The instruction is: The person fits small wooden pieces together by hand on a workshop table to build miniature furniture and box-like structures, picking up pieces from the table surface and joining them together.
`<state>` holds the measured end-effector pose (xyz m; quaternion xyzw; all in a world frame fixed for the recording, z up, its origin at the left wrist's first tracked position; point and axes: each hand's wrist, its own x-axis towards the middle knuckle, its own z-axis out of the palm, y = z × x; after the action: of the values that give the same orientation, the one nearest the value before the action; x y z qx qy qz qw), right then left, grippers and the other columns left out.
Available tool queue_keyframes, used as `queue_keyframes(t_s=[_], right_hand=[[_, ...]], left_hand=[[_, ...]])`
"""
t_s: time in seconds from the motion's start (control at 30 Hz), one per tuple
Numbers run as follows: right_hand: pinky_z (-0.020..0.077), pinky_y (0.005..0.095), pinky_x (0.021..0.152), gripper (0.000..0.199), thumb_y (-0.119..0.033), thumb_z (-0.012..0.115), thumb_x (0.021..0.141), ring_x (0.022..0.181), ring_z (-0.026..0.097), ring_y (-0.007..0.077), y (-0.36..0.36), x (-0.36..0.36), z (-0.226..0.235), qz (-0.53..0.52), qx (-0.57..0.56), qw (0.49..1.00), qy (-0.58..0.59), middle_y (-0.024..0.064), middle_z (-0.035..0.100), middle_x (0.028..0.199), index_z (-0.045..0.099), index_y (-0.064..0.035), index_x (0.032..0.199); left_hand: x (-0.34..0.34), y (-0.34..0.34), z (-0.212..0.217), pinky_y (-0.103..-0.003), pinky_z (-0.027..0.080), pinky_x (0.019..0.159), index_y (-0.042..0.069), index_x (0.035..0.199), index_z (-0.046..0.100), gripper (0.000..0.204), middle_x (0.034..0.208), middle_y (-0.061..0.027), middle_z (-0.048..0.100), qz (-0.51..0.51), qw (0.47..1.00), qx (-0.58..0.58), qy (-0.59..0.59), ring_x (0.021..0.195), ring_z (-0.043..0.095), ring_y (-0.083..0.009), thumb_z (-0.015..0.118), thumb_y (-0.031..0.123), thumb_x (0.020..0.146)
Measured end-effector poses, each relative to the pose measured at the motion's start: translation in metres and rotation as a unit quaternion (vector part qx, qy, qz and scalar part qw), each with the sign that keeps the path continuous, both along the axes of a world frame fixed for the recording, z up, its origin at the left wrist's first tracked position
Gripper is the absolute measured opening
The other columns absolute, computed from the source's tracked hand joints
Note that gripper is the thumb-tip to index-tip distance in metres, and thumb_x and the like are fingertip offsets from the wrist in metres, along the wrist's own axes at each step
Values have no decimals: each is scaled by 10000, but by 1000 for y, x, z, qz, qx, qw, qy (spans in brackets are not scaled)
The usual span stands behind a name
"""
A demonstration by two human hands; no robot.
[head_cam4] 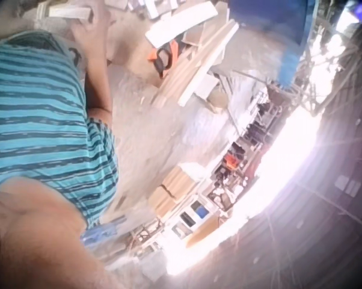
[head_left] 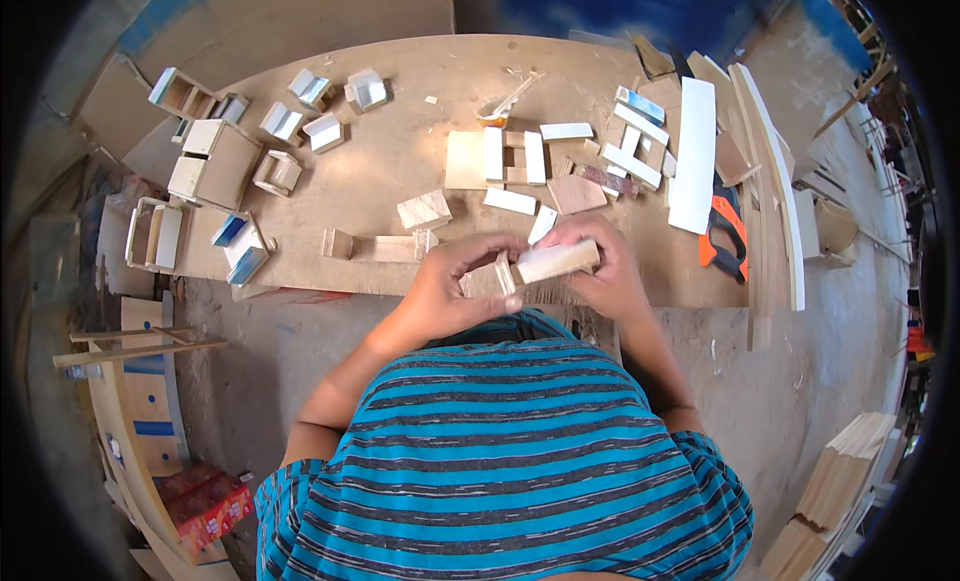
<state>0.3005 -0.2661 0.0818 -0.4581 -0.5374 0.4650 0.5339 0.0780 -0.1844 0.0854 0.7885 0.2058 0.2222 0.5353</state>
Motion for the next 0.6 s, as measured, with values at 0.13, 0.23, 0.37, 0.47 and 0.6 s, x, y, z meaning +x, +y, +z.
queue_keyframes(t_s=[0.13, 0.23, 0.37, 0.47, 0.6], right_hand=[[509, 386, 833, 365, 141, 590, 580, 982, 631, 310, 1, 3, 4, -72, 276, 936, -207, 109, 619, 1047, 536, -63, 878], [506, 399, 850, 369, 131, 598, 586, 1009, 620, 316, 2, 5, -2, -101, 346, 891, -276, 118, 597, 1104, 537, -61, 895], [497, 412, 869, 377, 67, 669, 599, 1037, 597, 318, 2, 5, -11, -93, 308, 892, -318, 125, 561, 1168, 557, -64, 934], [492, 415, 873, 406, -50, 756, 629, 1066, 574, 317, 2, 20, -12, -40, 276, 899, -338, 123, 552, 1184, 578, -62, 994], [486, 414, 880, 464, -234, 783, 700, 1058, 571, 336, 10, 30, -8, -112, 213, 921, -305, 121, 561, 1181, 594, -55, 1084]], left_hand=[[12, -5, -5, -354, 229, 1128, 53, 1501, 109, 1026, 1529, -138, 229, -36, 957, -220, -188, 1412, 229, -220, 787, 180, 742], [30, -22, -11, -343, 301, 1099, 40, 1474, 233, 750, 1422, -95, 392, -31, 912, -355, -202, 1304, 379, -168, 665, 147, 872], [48, -22, -25, -277, 449, 928, 16, 1377, 419, 457, 1204, -71, 575, 116, 896, -372, -213, 1044, 547, -114, 546, 126, 953], [49, -15, -43, -252, 464, 820, 11, 1350, 453, 433, 1151, -59, 589, 174, 912, -332, -169, 966, 549, -89, 561, 133, 948], [66, -22, -45, -250, 463, 745, -17, 1313, 488, 409, 1050, -48, 580, 171, 957, -230, -44, 891, 542, -101, 561, 159, 952]])
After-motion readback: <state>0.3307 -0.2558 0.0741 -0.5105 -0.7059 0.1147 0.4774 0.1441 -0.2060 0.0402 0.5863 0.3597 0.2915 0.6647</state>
